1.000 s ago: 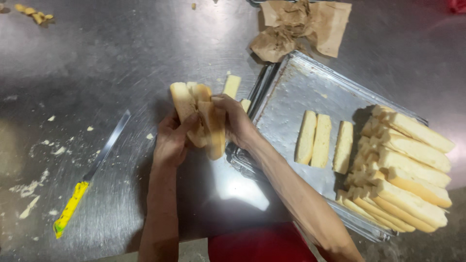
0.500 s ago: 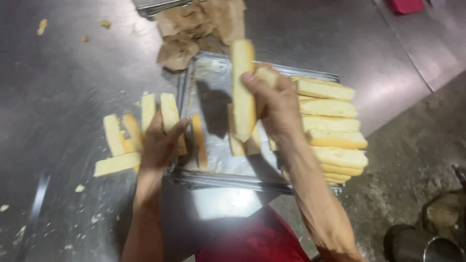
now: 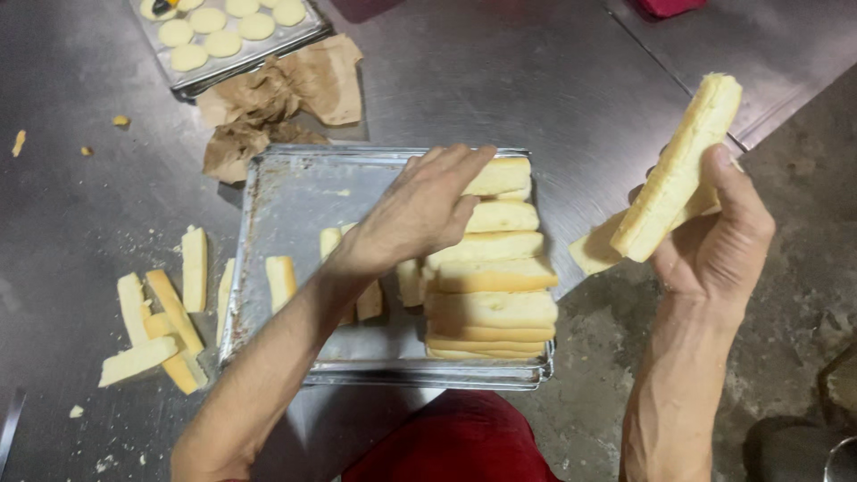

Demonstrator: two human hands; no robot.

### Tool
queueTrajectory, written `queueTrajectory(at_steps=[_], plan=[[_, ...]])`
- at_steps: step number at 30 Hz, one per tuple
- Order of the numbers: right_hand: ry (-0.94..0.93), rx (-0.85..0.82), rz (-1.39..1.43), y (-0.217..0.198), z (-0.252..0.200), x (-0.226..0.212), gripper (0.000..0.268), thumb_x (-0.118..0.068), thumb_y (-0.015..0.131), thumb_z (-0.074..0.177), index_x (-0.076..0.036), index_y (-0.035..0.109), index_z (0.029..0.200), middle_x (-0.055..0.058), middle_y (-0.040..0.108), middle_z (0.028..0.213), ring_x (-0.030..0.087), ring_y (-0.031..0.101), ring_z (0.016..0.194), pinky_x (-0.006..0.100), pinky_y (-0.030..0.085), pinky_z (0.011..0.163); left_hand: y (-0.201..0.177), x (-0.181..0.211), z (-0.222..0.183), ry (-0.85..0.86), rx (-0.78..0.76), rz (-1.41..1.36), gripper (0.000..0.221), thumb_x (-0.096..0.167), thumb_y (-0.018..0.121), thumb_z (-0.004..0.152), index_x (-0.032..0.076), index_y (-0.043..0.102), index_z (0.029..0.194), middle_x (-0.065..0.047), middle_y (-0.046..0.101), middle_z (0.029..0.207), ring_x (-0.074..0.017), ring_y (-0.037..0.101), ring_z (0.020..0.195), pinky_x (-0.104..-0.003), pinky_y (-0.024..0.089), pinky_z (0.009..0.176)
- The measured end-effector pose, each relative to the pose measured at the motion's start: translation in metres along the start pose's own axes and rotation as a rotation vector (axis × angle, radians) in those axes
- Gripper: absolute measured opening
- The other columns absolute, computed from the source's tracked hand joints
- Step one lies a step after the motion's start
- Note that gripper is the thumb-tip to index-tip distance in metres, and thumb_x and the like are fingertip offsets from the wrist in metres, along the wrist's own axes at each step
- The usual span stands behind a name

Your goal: The person stacks pre-cut bread sticks onto a metal tray and then uses a knife to slice portions from long bread rolls.

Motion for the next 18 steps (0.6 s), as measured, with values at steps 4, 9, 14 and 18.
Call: queueTrajectory(at_steps=[4, 9, 14, 18], plan=[[0.031, 0.072, 0.081, -0.026, 0.003, -0.006, 0.021, 0.002, 0.075, 0.103, 0.011, 0.066, 0.119, 0.026, 0.072, 0.101, 0.028, 0.076, 0.087, 0.037, 0.066, 0.077, 0.034, 0.009, 0.025, 0.039, -0.091, 0.178, 0.066, 0.011, 0.047, 0.090, -0.006, 0.034, 0.153, -0.028, 0.041, 0.153, -0.0436, 0.036, 0.146, -0.060, 0.016, 0.123], [0.130, 0.133, 0.098, -0.032, 0.016, 0.004, 0.025, 0.000, 0.075, 0.094, 0.007, 0.066, 0.117, 0.020, 0.070, 0.103, 0.026, 0.075, 0.089, 0.038, 0.066, 0.080, 0.007, 0.034, 0.019, 0.048, 0.146, 0.143, 0.075, 0.025, 0.054, 0.095, -0.010, 0.030, 0.156, -0.031, 0.036, 0.159, -0.0447, 0.037, 0.147, -0.061, 0.025, 0.116], [0.194, -0.145, -0.229, 0.024, 0.039, 0.040, 0.034, -0.016, 0.071, 0.100, 0.002, 0.059, 0.126, 0.009, 0.066, 0.106, 0.018, 0.069, 0.099, 0.038, 0.063, 0.091, 0.008, 0.073, 0.012, -0.101, 0.104, -0.569, 0.091, 0.040, 0.063, 0.095, -0.007, 0.017, 0.158, -0.033, 0.035, 0.154, -0.0373, 0.053, 0.134, -0.049, 0.055, 0.103], [0.291, -0.347, -0.373, 0.059, 0.045, 0.064, 0.039, -0.022, 0.068, 0.099, -0.003, 0.056, 0.132, 0.006, 0.067, 0.105, 0.016, 0.064, 0.096, 0.035, 0.057, 0.090, -0.014, 0.081, 0.010, -0.039, 0.260, -0.821, 0.077, 0.021, 0.060, 0.096, -0.007, 0.022, 0.157, -0.032, 0.058, 0.133, -0.0364, 0.067, 0.124, -0.044, 0.060, 0.104]])
Point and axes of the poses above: each hand's wrist, its own z-axis towards the middle knuckle, its own y-axis out of the palm, x = y × z, the point moved 8 cm from there along z, towards the middle knuckle
